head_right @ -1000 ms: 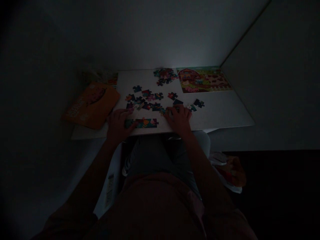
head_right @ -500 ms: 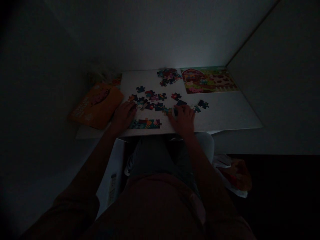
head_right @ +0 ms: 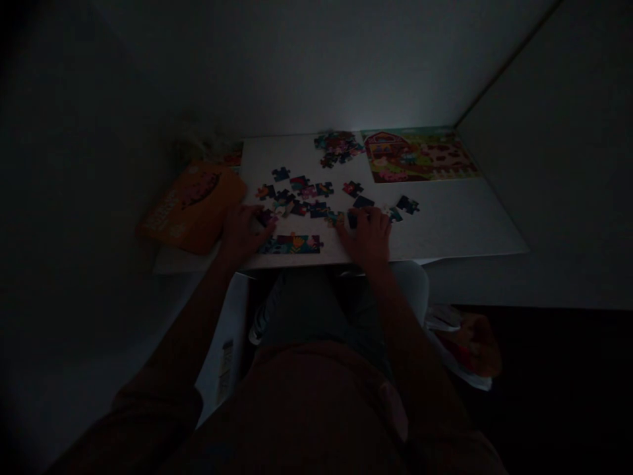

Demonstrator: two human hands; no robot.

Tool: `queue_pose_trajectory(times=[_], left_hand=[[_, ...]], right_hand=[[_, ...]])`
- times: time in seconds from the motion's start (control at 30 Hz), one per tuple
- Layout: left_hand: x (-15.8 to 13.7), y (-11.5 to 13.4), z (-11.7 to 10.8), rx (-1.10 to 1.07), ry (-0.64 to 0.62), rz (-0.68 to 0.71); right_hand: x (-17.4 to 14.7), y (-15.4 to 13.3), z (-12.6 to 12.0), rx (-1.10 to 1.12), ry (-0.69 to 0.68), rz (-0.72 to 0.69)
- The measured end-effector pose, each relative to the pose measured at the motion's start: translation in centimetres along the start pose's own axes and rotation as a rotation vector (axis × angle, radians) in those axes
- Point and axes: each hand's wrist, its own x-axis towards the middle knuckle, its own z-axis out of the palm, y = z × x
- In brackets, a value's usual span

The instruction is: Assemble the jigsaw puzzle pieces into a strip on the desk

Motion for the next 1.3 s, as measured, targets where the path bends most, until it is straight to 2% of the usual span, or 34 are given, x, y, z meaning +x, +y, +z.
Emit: queue_pose_trajectory(times=[0.2,0.53,0.7,0.9,1.13,1.2,1.3], left_hand=[[-0.3,0.3,0.2,0.046,0.037,-0.022],[-0.2,0.8,0.0,0.019,-0.012,-0.056],[-0.2,0.3,-0.2,-0.064,-0.034,-0.027],[-0.3,-0.1,0.0,-0.124,0.010,0.031],[0.0,-0.8,0.1,-0.168,0.050,0.052],[0.2,-1.0,0.2,-0.175,0.085,0.072],[0.4,-1.0,0.3,-0.197,0.105,0.128]], right_hand=[[-0.1,-0.2,0.0,0.011,-0.001,0.007],[-0.2,0.6,0.4,-0.026,-0.013,0.004],[-0.2,0.8,0.7,-0.017,0.001,-0.005],[-0.2,0.3,0.6,0.013,0.029,0.020],[0.2,-0.3,-0.6,0.004,-0.029,0.039],[0.2,-0.5,-1.0,-0.017,-0.051,0.020],[0.0,-0.8,-1.5,-0.006,-0.082,-0.087]])
